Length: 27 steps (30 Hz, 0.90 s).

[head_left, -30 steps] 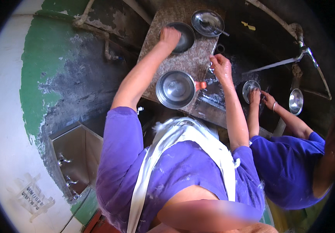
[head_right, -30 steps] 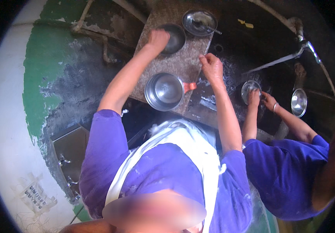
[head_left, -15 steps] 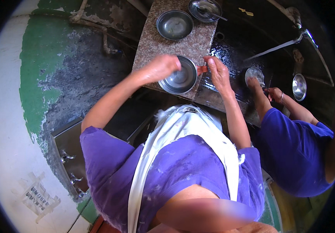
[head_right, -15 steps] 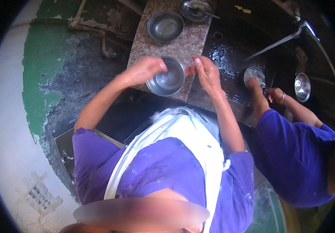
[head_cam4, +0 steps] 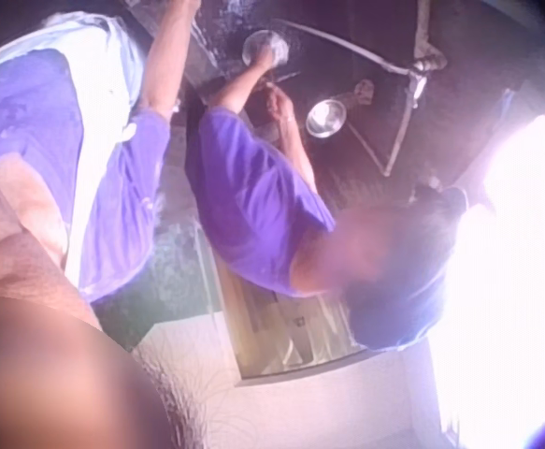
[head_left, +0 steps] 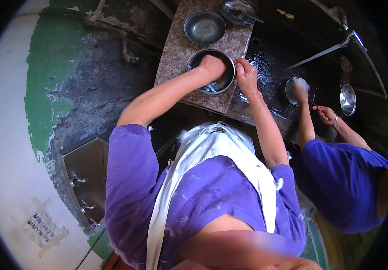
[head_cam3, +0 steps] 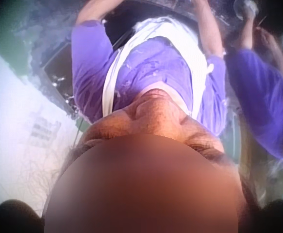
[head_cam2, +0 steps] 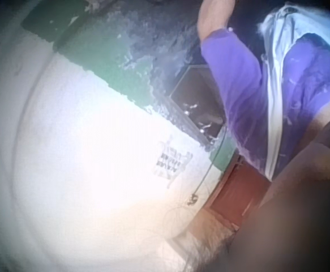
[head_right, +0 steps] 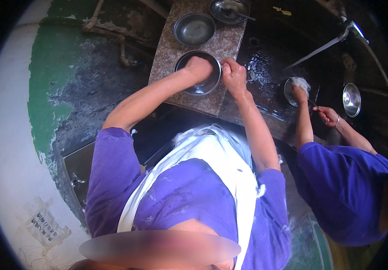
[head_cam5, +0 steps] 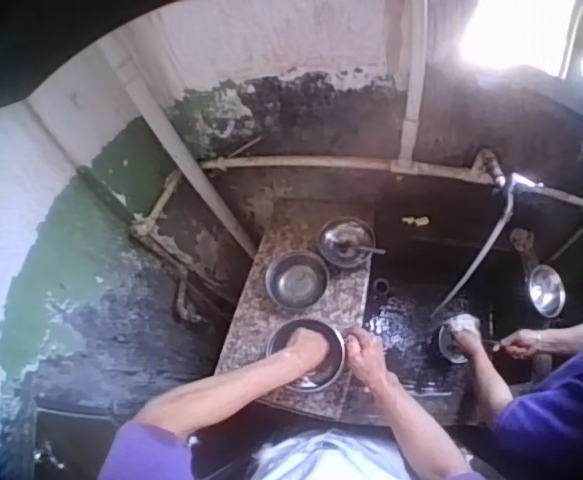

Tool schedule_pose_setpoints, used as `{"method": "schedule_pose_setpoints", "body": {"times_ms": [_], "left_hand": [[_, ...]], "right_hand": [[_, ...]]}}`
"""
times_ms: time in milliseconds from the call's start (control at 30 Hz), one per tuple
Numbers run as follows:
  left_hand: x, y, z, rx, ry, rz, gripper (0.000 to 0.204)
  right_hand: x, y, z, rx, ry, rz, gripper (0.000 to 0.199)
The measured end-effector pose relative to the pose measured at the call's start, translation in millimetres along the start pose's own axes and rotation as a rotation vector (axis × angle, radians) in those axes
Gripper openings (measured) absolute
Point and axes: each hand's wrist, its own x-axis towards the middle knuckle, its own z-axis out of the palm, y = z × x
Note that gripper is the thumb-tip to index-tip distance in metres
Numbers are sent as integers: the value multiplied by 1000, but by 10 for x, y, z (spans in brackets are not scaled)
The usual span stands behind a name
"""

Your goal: The person washes several metal bowls and a pot under running water at a sink, rinses them, and places them on a nearby counter. They then walk to a locker, open it, and store the cleaned items inside before retrieving a mask and walking through a room with large white containers.

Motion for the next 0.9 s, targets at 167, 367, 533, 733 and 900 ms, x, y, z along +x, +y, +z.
{"method": "schedule_pose_setpoints", "body": {"times_ms": [167, 367, 533, 733, 900], "left_hand": [[71, 9, 102, -138, -30, -526, 33], [470, -10, 128, -2306, 691, -903, 20], [671, 337, -179, -2292, 956, -1094, 36], [-16, 535, -389, -1064, 126, -470, 86], [165, 444, -400, -1555, 102, -309, 84]], "right_hand": [[27, 45, 16, -46, 135, -60, 15], [-36, 43, 123, -24, 171, -17, 12], [-5, 15, 94, -121, 113, -37, 12], [113, 47, -6, -53, 52, -10, 14], [270, 120, -101, -75, -39, -128, 18]]}}
